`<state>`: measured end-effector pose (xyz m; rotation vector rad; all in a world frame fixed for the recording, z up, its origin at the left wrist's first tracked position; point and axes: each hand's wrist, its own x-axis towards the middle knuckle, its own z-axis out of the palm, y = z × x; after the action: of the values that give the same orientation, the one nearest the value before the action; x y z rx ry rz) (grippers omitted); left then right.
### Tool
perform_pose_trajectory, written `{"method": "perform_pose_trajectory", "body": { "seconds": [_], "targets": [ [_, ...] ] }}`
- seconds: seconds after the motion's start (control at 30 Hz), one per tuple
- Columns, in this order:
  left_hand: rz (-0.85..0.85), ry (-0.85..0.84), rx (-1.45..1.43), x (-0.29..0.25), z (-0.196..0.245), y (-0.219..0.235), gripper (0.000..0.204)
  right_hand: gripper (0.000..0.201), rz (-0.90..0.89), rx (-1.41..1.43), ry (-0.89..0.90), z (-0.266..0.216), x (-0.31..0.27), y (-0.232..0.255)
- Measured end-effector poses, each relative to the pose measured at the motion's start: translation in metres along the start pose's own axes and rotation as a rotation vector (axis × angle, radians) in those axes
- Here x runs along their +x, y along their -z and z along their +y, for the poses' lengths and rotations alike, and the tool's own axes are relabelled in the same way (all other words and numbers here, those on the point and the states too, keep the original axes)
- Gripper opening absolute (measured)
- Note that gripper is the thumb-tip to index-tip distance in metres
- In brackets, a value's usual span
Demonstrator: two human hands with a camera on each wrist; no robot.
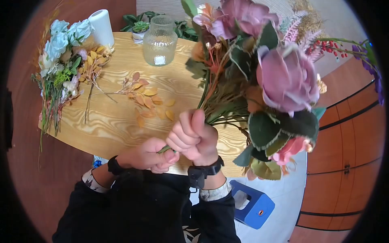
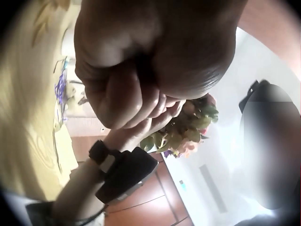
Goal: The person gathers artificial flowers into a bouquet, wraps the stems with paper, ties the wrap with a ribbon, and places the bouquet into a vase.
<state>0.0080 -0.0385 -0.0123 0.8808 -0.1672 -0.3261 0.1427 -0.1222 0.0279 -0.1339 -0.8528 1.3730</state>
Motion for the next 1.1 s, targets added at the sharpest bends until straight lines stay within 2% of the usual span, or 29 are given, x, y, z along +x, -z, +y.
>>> {"method": "perform_pose_trajectory", "body": {
  "seconds": [0.07, 0.13, 0.2, 0.27, 0.3, 0.33, 0.37, 0.4, 0.47, 0.53, 0.57, 0.63, 0.67, 0.7, 0.73, 0.77, 0.8, 0.83, 0.87, 0.93, 1.0, 1.07, 1.1],
  "targets": [
    [-0.012, 0.023, -0.076, -0.003, -0.003, 0.004, 0.029, 0.048, 0.008, 0.05, 0.029, 0.003, 0.0, -0.002],
    [-0.02, 0.045, -0.152, -0.001, -0.007, 0.009, 0.028, 0.045, 0.28, -0.057, -0.068, 0.001, 0.0, -0.006],
    [0.187, -0.101, 0.102, 0.002, -0.011, 0.013, 0.026, 0.037, 0.504, -0.181, -0.038, 0.006, 0.001, -0.009],
    [0.273, -0.063, 0.11, 0.002, -0.01, 0.017, 0.021, 0.032, 0.851, -0.412, 0.072, 0.018, -0.009, 0.0],
    [0.465, -0.299, 0.656, -0.001, -0.011, 0.018, 0.016, 0.027, 0.611, 0.076, 0.296, 0.026, -0.018, 0.022],
    [0.632, -0.529, 1.211, -0.006, -0.011, 0.019, 0.014, 0.028, 0.968, -0.625, 0.229, 0.018, -0.011, -0.004],
    [0.617, -0.447, 1.356, -0.02, 0.001, 0.022, 0.024, 0.028, 1.004, -0.58, 0.146, 0.004, -0.025, 0.005],
    [0.628, -0.433, 1.364, -0.03, 0.012, 0.033, 0.024, 0.028, 0.94, -0.525, 0.188, -0.005, -0.032, 0.005],
    [0.674, -0.437, 1.451, -0.048, 0.036, 0.059, 0.031, 0.03, 1.078, -0.66, 0.29, -0.006, -0.017, -0.022],
    [0.861, -0.51, 1.723, -0.065, 0.055, 0.087, 0.029, 0.031, 1.039, -0.599, 0.276, -0.009, -0.026, -0.016],
    [0.879, -0.5, 1.741, -0.068, 0.059, 0.101, 0.029, 0.032, 1.006, -0.51, 0.231, -0.009, -0.03, -0.012],
    [1.029, -0.28, 1.922, -0.077, 0.06, 0.126, 0.03, 0.033, 1.006, -0.485, 0.234, 0.002, -0.033, -0.006],
    [1.052, -0.267, 1.939, -0.082, 0.058, 0.132, 0.03, 0.033, 1.03, -0.474, 0.242, 0.008, -0.034, -0.005],
    [0.981, -0.098, 1.936, -0.082, 0.056, 0.136, 0.027, 0.035, 1.205, -0.44, 0.254, 0.011, -0.033, -0.005],
    [0.909, 0.069, 1.922, -0.081, 0.057, 0.135, 0.024, 0.036, 1.198, -0.421, 0.285, 0.014, -0.039, 0.001],
    [0.93, 0.082, 1.937, -0.078, 0.057, 0.131, 0.024, 0.036, 1.156, -0.443, 0.294, 0.015, -0.043, 0.003],
    [0.909, -0.148, 1.775, -0.073, 0.055, 0.124, 0.021, 0.036, 1.119, -0.464, 0.302, 0.015, -0.047, 0.005],
    [0.875, -0.367, 1.599, -0.074, 0.054, 0.117, 0.017, 0.036, 1.199, -0.439, 0.278, 0.012, -0.051, 0.009],
    [0.888, -0.358, 1.604, -0.079, 0.056, 0.108, 0.017, 0.037, 1.134, -0.459, 0.279, 0.011, -0.055, 0.01],
    [1.114, -0.521, 1.406, -0.083, 0.065, 0.086, 0.014, 0.037, 1.194, -0.43, 0.268, 0.01, -0.055, 0.01],
    [1.329, -0.522, 1.262, -0.105, 0.074, 0.092, 0.017, 0.037, 1.179, -0.406, 0.265, 0.009, -0.058, 0.015],
    [1.5, -0.631, 1.054, -0.118, 0.088, 0.09, 0.019, 0.037, 1.162, -0.383, 0.255, 0.011, -0.057, 0.015],
    [1.517, -0.671, 0.931, -0.123, 0.096, 0.088, 0.02, 0.038, 1.211, -0.427, 0.278, 0.016, -0.05, 0.013]
  ]
}}
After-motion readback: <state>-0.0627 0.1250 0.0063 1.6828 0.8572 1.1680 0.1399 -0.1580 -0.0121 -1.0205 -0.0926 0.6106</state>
